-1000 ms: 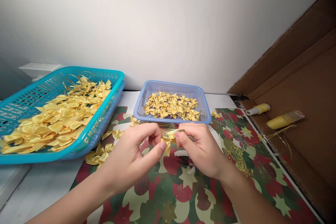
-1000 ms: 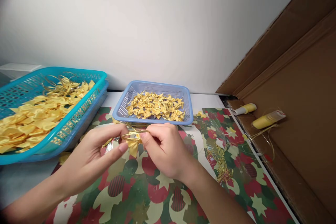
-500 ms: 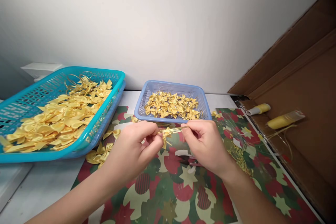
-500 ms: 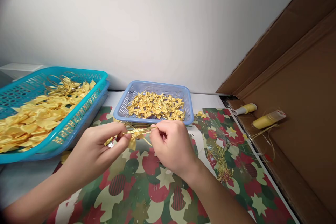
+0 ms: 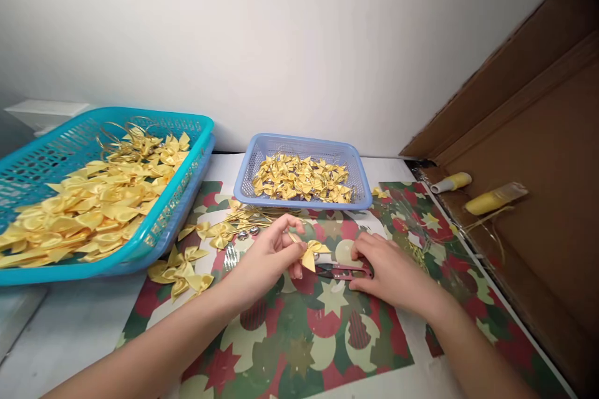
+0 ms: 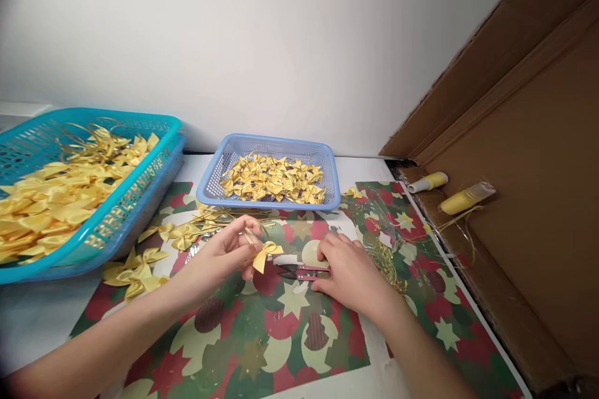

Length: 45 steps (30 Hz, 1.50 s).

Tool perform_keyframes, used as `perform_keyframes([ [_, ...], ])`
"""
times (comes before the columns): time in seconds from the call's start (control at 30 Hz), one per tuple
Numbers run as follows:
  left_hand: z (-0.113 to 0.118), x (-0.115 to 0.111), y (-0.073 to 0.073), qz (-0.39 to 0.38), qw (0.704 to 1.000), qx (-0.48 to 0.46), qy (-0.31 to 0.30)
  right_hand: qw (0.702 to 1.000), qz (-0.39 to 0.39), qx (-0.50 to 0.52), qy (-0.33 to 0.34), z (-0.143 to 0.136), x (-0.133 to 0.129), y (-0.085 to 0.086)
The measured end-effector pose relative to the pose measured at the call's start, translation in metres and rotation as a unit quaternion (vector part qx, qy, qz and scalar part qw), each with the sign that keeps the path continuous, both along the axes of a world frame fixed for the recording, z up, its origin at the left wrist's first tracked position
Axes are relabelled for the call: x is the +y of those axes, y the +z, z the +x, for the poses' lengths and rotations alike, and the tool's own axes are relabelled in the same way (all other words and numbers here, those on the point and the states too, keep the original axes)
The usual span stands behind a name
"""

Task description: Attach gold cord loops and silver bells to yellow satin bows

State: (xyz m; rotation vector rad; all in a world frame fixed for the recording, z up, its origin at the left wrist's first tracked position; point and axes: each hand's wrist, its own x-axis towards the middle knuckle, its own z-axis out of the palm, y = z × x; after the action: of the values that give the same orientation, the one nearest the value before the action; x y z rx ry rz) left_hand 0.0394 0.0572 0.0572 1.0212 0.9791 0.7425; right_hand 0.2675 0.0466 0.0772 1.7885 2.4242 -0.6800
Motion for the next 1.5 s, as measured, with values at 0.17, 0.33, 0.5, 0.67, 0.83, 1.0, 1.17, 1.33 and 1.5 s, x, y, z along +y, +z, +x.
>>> perform_keyframes([
  [0.17, 0.002, -0.003, -0.008, -0.053, 0.998, -0.027, -0.017, 0.999, -0.021, 0.042, -0.028, 0.009, -0.016, -0.016],
  [0.33, 0.003, -0.005, -0.007, -0.066, 0.997, -0.028, -0.027, 0.977, -0.034, 0.15, -0.146, 0.024, -0.016, -0.009],
  [0.5, 0.003, -0.005, -0.001, -0.058, 0.998, -0.004, -0.028, 0.957, -0.007, 0.284, -0.064, 0.02, -0.023, 0.004],
  [0.67, 0.003, -0.006, -0.002, -0.042, 0.998, 0.02, -0.038, 0.95, 0.087, 0.293, -0.063, 0.008, -0.027, 0.002],
  [0.83, 0.004, -0.007, -0.002, -0.03, 0.998, 0.028, -0.041, 0.951, 0.133, 0.27, -0.068, 0.007, -0.027, -0.002],
  [1.0, 0.005, -0.008, 0.0, -0.032, 0.998, 0.025, -0.041, 0.953, 0.138, 0.263, -0.066, 0.006, -0.028, -0.002],
  [1.17, 0.007, -0.009, 0.002, -0.042, 0.998, 0.035, -0.034, 0.952, 0.145, 0.261, -0.063, 0.003, -0.027, -0.004],
  [1.33, 0.007, -0.009, 0.002, -0.045, 0.998, 0.034, -0.04, 0.948, 0.127, 0.284, -0.073, -0.003, -0.026, -0.008],
  [1.5, 0.007, -0.008, 0.004, -0.051, 0.997, 0.034, -0.047, 0.935, 0.1, 0.325, -0.102, 0.0, -0.026, -0.012],
])
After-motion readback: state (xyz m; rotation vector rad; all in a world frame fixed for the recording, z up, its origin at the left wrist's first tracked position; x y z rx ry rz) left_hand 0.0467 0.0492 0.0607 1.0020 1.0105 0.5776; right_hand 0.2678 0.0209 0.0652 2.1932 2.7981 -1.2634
